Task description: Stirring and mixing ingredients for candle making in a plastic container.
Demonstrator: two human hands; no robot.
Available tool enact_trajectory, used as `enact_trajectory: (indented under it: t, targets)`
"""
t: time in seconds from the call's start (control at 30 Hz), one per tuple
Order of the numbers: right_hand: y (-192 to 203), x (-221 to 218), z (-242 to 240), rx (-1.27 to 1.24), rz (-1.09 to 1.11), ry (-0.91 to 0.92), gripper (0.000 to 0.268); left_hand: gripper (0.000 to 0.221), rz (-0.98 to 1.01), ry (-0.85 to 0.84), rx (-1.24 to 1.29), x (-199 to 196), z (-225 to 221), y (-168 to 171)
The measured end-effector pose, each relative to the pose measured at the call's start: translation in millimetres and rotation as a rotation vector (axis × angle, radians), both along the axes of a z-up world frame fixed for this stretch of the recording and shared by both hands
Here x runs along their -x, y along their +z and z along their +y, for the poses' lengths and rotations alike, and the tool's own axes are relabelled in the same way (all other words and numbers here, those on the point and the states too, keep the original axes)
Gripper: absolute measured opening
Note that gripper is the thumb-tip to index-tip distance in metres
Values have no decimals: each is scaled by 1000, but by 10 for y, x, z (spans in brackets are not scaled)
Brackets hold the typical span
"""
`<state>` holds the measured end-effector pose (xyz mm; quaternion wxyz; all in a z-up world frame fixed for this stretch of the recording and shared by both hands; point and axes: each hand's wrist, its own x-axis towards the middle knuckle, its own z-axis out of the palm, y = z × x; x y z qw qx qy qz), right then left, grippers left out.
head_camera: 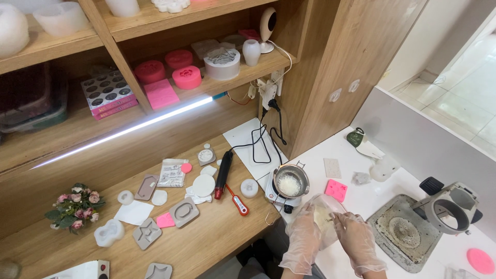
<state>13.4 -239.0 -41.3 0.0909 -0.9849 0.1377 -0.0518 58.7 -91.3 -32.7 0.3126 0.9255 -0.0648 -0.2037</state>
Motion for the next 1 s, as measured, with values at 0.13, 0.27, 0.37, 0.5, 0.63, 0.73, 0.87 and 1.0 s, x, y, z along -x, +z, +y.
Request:
enact_trajectory:
  t: [0.13, 0.27, 0.37, 0.5, 0.63, 0.73, 0.87, 1.0]
  targets:
    - [18, -4, 2, -16, 41, -12, 35, 60, -139, 3, 55, -24, -45, -324]
    - [-10, 3, -6, -11, 39, -11, 34, 66, -52, -47, 25, -164, -143, -688]
    - [-46, 2, -25, 10, 16, -3, 34, 63, -108, -7, 95, -213, -236, -1043]
    - [-19, 4, -10, 36, 37, -6, 37, 63, -189, 7, 139, -198, -270, -1233]
    - [6, 14, 1, 40, 41, 7, 38, 61, -106, -17, 64, -79, -131, -537]
    - [-55, -3, -45, 74, 32, 25, 39, 63, -121, -26, 31, -144, -210, -683]
    - [-239, -1, -148, 186, -17, 52, 39, 61, -159, 8, 206, -128, -270, -906]
    - [-481, -57, -363, 353, 63, -9, 38, 56, -211, 6, 305, -58, -127, -603]
